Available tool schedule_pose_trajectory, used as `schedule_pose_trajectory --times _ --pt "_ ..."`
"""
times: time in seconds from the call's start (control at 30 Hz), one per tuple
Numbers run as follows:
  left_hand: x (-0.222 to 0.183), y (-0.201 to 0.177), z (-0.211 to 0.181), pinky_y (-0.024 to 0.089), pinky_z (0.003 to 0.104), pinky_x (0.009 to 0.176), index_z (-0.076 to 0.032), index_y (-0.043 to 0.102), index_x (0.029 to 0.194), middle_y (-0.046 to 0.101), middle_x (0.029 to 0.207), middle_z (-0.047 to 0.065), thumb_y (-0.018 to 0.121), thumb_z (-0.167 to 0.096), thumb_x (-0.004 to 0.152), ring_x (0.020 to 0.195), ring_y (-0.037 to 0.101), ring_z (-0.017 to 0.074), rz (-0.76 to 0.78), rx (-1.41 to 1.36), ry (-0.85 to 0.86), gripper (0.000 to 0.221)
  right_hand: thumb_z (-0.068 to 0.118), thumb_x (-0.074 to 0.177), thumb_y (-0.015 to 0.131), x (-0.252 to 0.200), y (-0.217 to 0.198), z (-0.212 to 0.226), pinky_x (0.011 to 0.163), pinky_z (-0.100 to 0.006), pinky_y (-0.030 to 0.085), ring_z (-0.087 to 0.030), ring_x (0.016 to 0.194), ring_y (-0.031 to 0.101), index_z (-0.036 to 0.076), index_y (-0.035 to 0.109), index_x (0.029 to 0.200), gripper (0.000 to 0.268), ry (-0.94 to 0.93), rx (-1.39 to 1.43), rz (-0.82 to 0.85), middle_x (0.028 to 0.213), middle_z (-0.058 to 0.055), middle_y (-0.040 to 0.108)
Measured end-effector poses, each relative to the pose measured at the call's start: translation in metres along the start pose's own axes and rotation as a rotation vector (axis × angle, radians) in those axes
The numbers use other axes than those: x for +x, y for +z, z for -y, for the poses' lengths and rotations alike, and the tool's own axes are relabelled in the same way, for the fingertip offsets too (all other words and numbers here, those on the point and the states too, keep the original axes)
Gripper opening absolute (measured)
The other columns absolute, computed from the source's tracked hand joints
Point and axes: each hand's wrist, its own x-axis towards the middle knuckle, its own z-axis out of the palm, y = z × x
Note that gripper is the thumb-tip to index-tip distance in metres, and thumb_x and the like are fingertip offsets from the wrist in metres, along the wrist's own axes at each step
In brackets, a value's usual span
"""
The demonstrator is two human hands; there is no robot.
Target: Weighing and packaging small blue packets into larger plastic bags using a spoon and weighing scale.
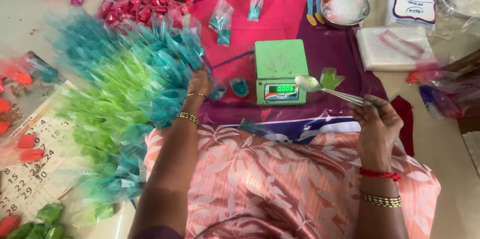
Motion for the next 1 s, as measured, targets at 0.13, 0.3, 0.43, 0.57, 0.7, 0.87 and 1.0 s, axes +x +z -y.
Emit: schedule_pose_trajectory --times 0.13,0.3,0.43,0.57,0.7,0.87,1.0 --pt "0.0 0.011 0.004 0.054 0.057 0.086 -0.003 0.064 0.11 0.067 0.116 0.026 0.059 -0.01 0.084 0.107 0.064 0.0499 -0.124 -0.04 0.035 0.028 -0.001 0.107 0.058 -0.003 -0.003 0.0 0.081 -0.029 0.064 -0.021 0.092 0.075 -0.005 0.065 0.114 0.011 -0.016 -0.025 -0.014 0.101 -0.012 0.07" --pt "-0.012 0.024 0.02 0.056 0.053 0.097 -0.009 0.07 0.115 0.072 0.119 0.023 0.052 -0.028 0.106 0.113 0.069 0.043 -0.018 0.111 -0.108 0.028 -0.001 0.107 0.059 -0.005 -0.002 -0.002 0.081 -0.028 0.063 -0.02 0.091 0.075 -0.006 0.065 0.115 0.011 -0.004 -0.037 0.005 0.1 -0.012 0.071" --pt "-0.021 0.006 -0.013 0.057 0.051 0.095 -0.014 0.077 0.11 0.074 0.117 0.021 0.053 -0.02 0.098 0.11 0.07 0.0418 -0.033 0.092 -0.147 0.027 -0.001 0.107 0.059 -0.003 0.0 -0.006 0.082 -0.029 0.064 -0.019 0.09 0.074 -0.006 0.065 0.115 0.012 -0.012 -0.042 0.008 0.099 -0.012 0.071" --pt "0.001 0.054 0.017 0.055 0.056 0.082 -0.007 0.074 0.109 0.068 0.107 0.027 0.068 -0.018 0.082 0.097 0.067 0.0493 -0.047 0.033 -0.13 0.03 -0.002 0.105 0.059 -0.007 0.001 -0.004 0.083 -0.031 0.065 -0.02 0.089 0.074 -0.006 0.065 0.115 0.012 0.001 -0.053 0.006 0.098 -0.012 0.07" --pt "0.025 0.052 0.04 0.058 0.046 0.087 -0.007 0.08 0.094 0.074 0.097 0.023 0.064 -0.002 0.081 0.092 0.073 0.0398 -0.166 0.008 0.234 0.021 -0.001 0.105 0.058 -0.007 0.003 0.002 0.084 -0.032 0.065 -0.022 0.09 0.075 -0.006 0.065 0.115 0.012 0.001 -0.046 0.02 0.099 -0.013 0.071" --pt "-0.014 -0.095 -0.054 0.058 0.046 0.087 -0.006 0.08 0.097 0.075 0.099 0.023 0.061 0.002 0.082 0.092 0.072 0.0392 -0.231 -0.123 0.213 0.025 -0.001 0.107 0.058 -0.008 0.004 0.003 0.087 -0.033 0.065 -0.022 0.092 0.075 -0.006 0.064 0.116 0.013 0.002 -0.054 0.038 0.101 -0.013 0.071" --pt "0.004 -0.043 -0.018 0.057 0.05 0.087 -0.005 0.077 0.1 0.075 0.103 0.024 0.064 -0.002 0.088 0.095 0.072 0.0415 -0.184 0.03 0.212 0.018 -0.001 0.108 0.058 -0.007 0.012 0.007 0.089 -0.033 0.065 -0.021 0.093 0.074 -0.007 0.064 0.118 0.012 0.003 -0.083 0.051 0.102 -0.013 0.07"
